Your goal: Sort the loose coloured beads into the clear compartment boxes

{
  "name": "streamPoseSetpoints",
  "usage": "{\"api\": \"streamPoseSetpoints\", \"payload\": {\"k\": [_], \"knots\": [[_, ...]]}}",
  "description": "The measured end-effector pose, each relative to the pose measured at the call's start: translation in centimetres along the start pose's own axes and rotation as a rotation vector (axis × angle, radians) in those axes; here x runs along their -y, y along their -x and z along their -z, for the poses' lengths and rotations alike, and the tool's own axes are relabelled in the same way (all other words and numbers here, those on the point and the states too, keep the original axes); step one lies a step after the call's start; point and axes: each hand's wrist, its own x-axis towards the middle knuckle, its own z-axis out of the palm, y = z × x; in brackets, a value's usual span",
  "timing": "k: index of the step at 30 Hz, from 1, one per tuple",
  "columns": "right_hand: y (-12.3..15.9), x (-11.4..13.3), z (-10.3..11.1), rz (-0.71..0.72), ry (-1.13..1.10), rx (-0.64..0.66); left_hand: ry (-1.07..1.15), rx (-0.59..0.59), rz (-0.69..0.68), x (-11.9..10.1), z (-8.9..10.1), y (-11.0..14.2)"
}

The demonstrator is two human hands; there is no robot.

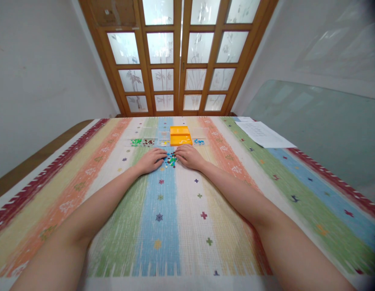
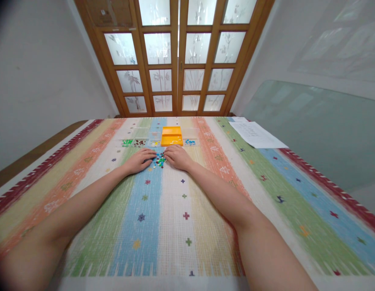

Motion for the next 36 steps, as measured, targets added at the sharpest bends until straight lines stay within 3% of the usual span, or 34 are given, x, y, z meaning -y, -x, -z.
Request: {"api": "streamPoseSetpoints", "payload": {"k": [7,13,19,36], "knots": [[-0.1,0.1,-0.5,0.014,0.006,0.021,0.001,-0.005,-0.030,-0.5,0.4,-0.2],[-0.5,0.7,-1.4,0.014,0.057,0.108,-0.066,-0.107,0.079,1.2,-0.2,0.1],[-0.7,1.2,-1.5,-0.005,0.066,0.172,-0.093,-0.123,0.104,2.1,-0.7,0.3],[-0.8,0.5,-0.5,-0.041,0.094,0.035,-0.052,-0.095,0.095,1.6,-0.2,0.2]]}}
